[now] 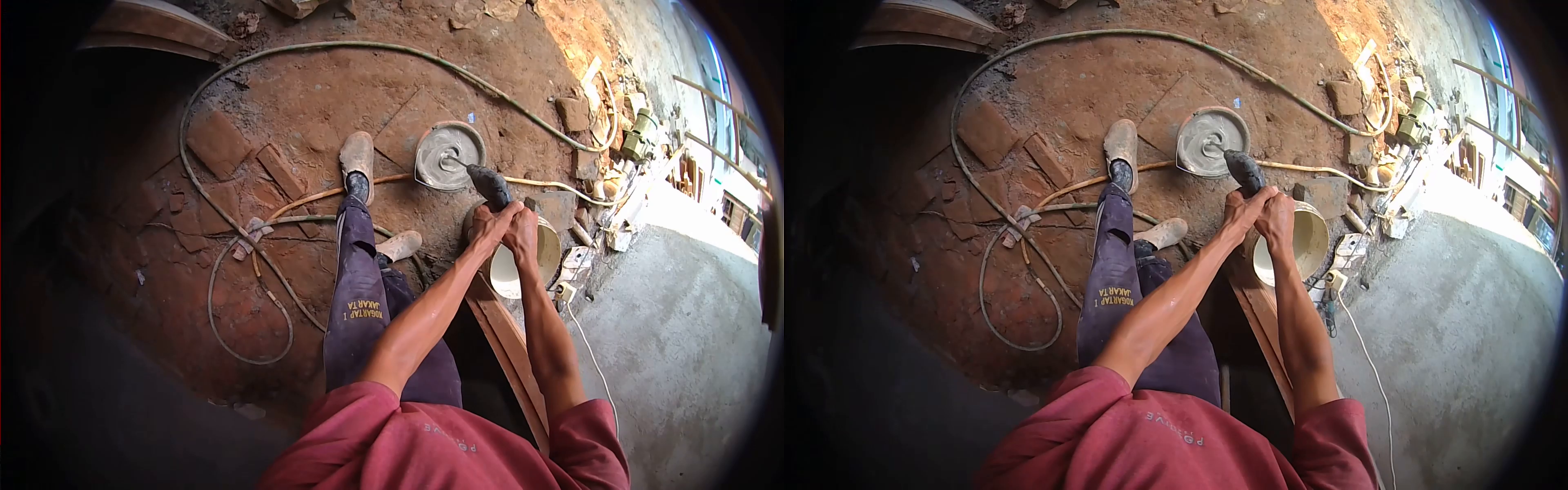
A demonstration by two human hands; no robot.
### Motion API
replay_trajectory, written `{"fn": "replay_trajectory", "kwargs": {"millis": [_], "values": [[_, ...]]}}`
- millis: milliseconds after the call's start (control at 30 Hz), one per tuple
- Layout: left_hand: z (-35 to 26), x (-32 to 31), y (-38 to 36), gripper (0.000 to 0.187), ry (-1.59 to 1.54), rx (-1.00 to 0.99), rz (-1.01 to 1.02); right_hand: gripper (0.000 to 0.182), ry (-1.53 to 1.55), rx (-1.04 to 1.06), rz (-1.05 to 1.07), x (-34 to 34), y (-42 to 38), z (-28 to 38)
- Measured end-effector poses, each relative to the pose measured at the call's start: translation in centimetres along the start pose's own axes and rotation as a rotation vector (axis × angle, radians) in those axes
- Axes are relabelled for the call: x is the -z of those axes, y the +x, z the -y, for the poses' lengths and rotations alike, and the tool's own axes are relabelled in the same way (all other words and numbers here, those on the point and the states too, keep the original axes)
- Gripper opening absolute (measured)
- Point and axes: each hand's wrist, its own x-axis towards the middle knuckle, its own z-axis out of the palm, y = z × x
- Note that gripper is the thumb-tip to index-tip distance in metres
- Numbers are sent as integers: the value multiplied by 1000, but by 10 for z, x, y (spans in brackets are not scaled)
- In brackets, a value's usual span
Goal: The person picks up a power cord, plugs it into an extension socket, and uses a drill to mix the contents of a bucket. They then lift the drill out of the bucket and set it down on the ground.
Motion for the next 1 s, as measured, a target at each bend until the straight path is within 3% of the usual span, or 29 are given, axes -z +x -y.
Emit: {"fn": "replay_trajectory", "kwargs": {"millis": [1000], "values": [[-12,-10,28,30,75,54,6,36,69,-59,24,15,21,8]]}}
